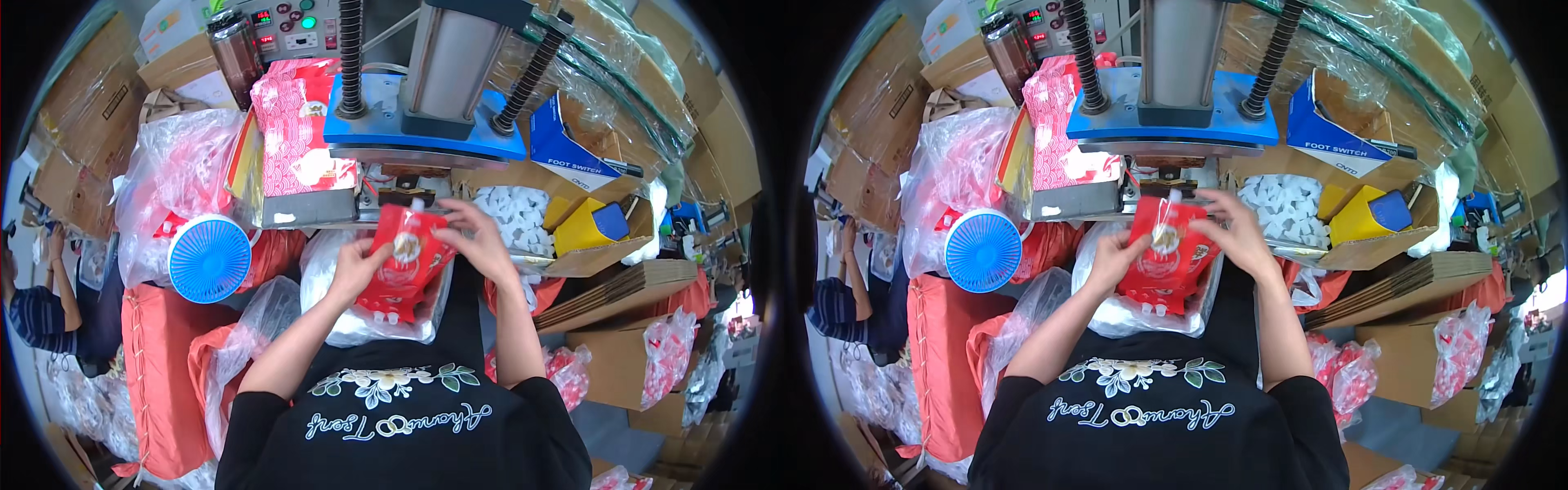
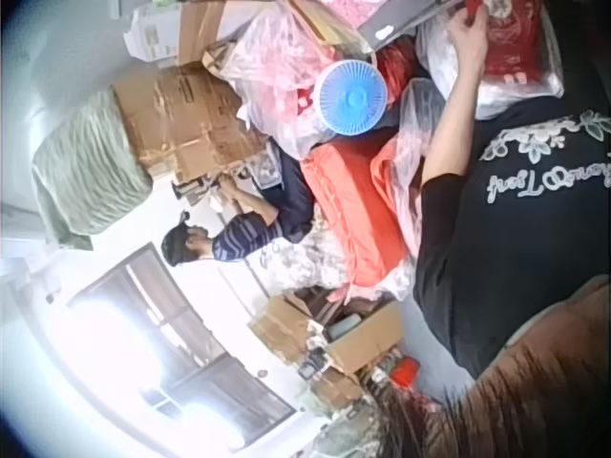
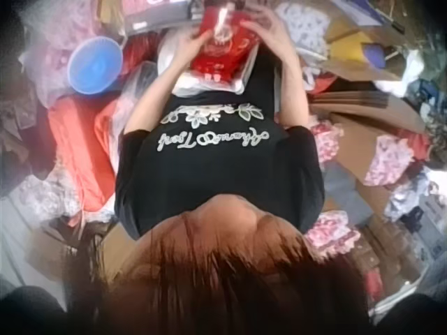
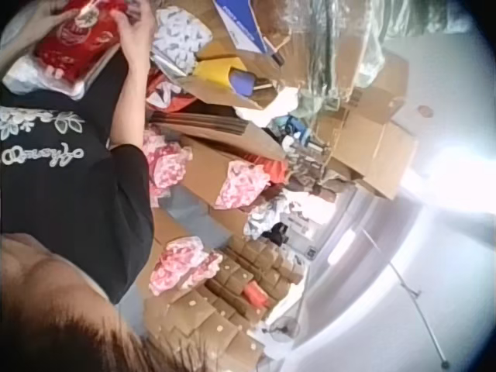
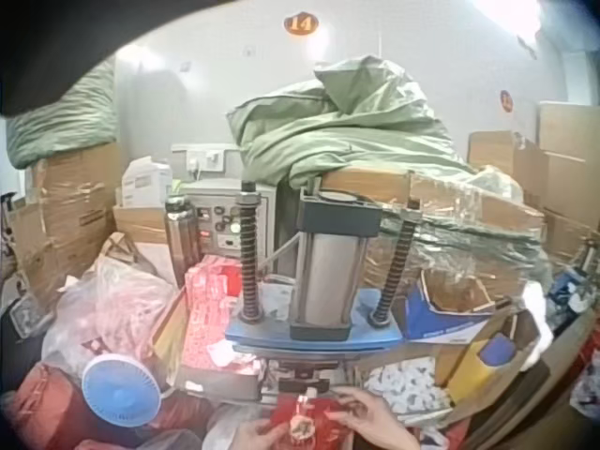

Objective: The recorder is packaging small red pouches or boxes into clear plastic bags at a factory workstation.

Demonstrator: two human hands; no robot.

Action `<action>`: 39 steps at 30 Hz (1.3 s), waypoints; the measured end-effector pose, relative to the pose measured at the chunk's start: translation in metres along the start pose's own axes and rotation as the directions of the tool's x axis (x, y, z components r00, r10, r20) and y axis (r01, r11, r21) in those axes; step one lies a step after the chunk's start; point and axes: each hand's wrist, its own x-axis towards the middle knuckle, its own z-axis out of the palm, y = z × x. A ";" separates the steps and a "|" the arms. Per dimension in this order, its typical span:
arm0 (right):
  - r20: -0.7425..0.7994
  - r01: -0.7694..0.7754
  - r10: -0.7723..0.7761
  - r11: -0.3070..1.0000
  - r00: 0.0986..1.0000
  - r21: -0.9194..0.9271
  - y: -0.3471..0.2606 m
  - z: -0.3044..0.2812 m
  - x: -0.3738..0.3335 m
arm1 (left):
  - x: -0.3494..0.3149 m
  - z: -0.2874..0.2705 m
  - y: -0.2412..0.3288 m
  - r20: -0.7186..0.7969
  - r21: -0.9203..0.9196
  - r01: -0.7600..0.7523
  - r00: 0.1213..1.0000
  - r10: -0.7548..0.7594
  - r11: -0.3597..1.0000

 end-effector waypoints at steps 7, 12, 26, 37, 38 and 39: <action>-0.201 -0.229 0.116 0.637 0.973 -0.736 0.026 -0.046 -0.022 | 0.029 0.014 0.026 -0.049 -0.411 0.151 0.981 -0.187 0.899; -0.091 -0.086 0.025 0.633 0.996 -0.770 0.041 -0.036 -0.035 | 0.035 0.001 0.032 -0.058 -0.125 0.143 0.987 -0.152 0.982; -0.265 -0.136 0.041 0.926 0.963 -0.351 0.038 -0.072 -0.041 | 0.000 -0.097 0.039 -0.146 0.850 -0.219 0.776 0.614 0.478; 0.288 -0.163 0.121 0.979 0.950 0.124 -0.034 0.032 -0.013 | -0.053 -0.026 -0.008 -0.027 0.137 -0.245 0.968 0.251 0.960; 0.356 -0.180 0.121 0.974 0.927 0.138 -0.030 0.035 -0.013 | -0.053 -0.027 -0.016 -0.013 0.113 -0.260 0.965 0.263 0.959; 0.361 -0.175 0.114 0.974 0.926 0.141 -0.025 0.039 -0.012 | -0.053 -0.028 -0.021 0.002 0.089 -0.275 0.961 0.276 0.957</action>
